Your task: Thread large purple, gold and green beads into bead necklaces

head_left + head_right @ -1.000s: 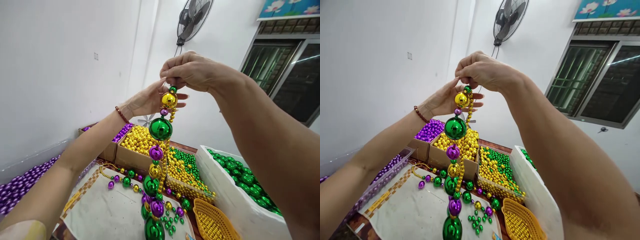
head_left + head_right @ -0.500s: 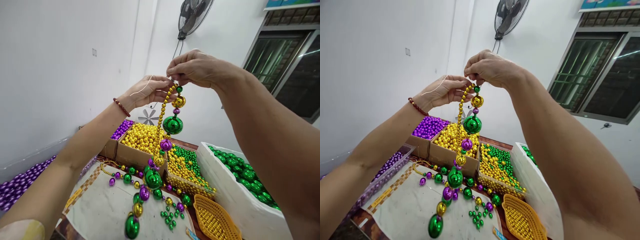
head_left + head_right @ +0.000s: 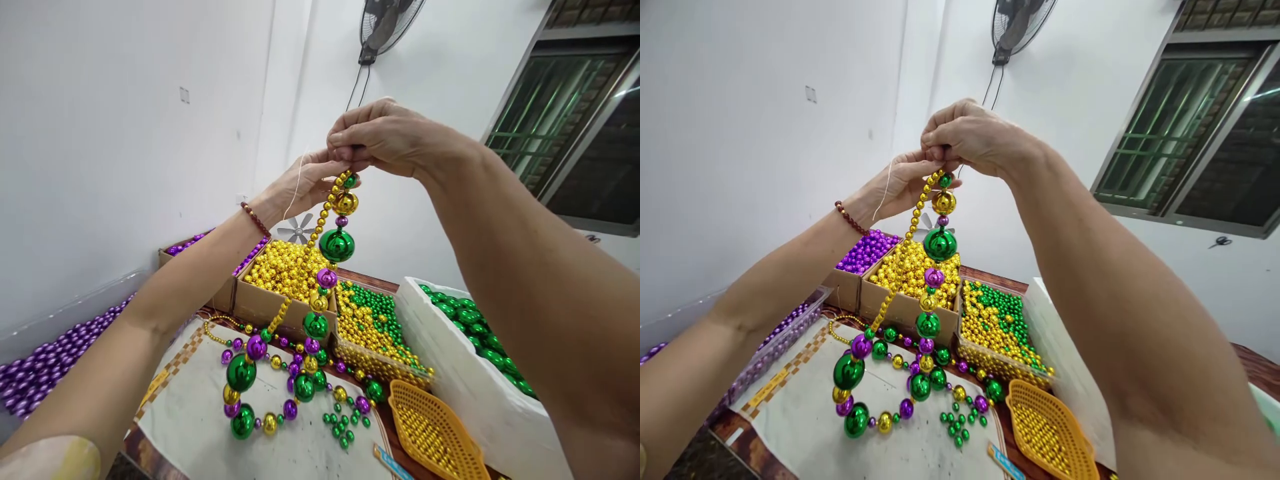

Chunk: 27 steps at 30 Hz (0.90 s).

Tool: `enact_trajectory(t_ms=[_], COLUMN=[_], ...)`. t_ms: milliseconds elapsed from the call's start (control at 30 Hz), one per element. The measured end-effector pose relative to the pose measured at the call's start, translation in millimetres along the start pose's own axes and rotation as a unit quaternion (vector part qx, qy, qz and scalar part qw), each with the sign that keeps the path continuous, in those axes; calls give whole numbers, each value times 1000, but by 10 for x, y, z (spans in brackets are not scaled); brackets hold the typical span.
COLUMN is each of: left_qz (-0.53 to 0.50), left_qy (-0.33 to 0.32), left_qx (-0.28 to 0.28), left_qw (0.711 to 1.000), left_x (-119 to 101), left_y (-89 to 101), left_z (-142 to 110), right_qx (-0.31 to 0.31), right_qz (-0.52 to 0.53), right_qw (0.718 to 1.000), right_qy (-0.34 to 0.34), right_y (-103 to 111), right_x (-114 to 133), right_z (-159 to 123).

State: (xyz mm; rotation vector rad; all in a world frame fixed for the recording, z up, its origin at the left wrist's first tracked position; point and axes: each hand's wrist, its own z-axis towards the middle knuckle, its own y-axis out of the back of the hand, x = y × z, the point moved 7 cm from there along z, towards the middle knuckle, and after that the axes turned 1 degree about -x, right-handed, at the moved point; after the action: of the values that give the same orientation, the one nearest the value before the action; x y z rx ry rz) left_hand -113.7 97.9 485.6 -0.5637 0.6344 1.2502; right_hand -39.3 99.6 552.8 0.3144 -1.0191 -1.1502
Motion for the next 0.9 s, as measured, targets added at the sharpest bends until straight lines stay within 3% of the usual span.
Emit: enact_trajectory(t_ms=[200, 433, 533, 700, 900], left_qz=[54, 129, 142, 124, 74], left_qy=[11, 25, 25, 79, 189], left_qx=[-37, -54, -79, -102, -117], left_qw=[998, 990, 986, 984, 972], left_x=[103, 10, 35, 430, 1086], left_y=[8, -63, -44, 72, 291], left_z=[-21, 228, 222, -99, -654], right_qx=[-29, -86, -92, -124, -181], right_qz=[29, 24, 26, 79, 253], right_qw=[999, 995, 995, 985, 942], right_qy=[-32, -45, -41, -86, -122], right_y=[11, 345, 353, 43, -521], right_x=[-134, -239, -281, -614, -1329], right_z=[-4, 37, -13, -239, -619])
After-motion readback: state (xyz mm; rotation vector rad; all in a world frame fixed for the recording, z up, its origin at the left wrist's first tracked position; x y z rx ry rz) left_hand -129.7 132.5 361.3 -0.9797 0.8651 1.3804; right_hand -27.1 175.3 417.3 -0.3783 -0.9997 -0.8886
